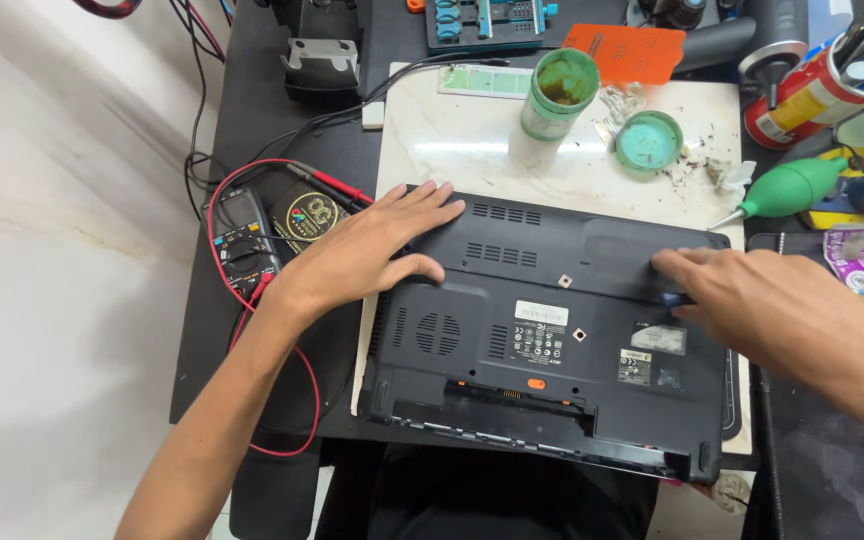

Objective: The person secures a plastic cover onto a laptop using a screwdriver, inserts a battery pack, closes the device, and places another laptop onto a work mat.

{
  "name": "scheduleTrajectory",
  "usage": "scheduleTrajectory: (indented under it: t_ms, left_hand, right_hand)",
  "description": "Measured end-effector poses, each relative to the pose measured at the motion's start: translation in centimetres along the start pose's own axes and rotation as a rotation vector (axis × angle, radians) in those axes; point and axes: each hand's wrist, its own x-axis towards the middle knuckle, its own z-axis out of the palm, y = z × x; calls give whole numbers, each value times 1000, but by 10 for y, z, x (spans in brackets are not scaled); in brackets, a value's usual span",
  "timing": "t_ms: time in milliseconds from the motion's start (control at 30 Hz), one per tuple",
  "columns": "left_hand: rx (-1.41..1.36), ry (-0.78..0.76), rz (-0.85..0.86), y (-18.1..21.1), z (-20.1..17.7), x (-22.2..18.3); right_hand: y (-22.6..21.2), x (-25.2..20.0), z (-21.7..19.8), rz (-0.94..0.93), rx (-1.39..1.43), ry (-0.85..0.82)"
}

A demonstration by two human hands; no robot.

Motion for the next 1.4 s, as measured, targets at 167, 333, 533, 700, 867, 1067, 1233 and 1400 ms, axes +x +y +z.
scheduleTrajectory:
  t_ms: [167,333,533,700,867,1067,1233,1400]
  left_hand:
    - [9,-26,9,0,-3,2]
    - [131,-60,-136,22,3,2]
    - [370,-66,-4,46,9,4]
    - [267,-89,127,70,32,13]
    - [125,-100,251,87,60,37]
    - [90,-41,273,83,69,43]
    - [8,-13,202,86,67,50]
    - [-88,-72,146,113,57,86]
  right_hand:
    - [0,0,10,-32,-21,75]
    - [4,-2,3,5,32,24]
    - [14,-14,-4,2,200,92]
    - [10,-18,15,91,246,60]
    - [6,-25,49,-72,307,428]
    - [10,-68,21,136,671,474]
    - [23,-85,15,92,978,683]
    - [26,-77,22,-225,1561,1028]
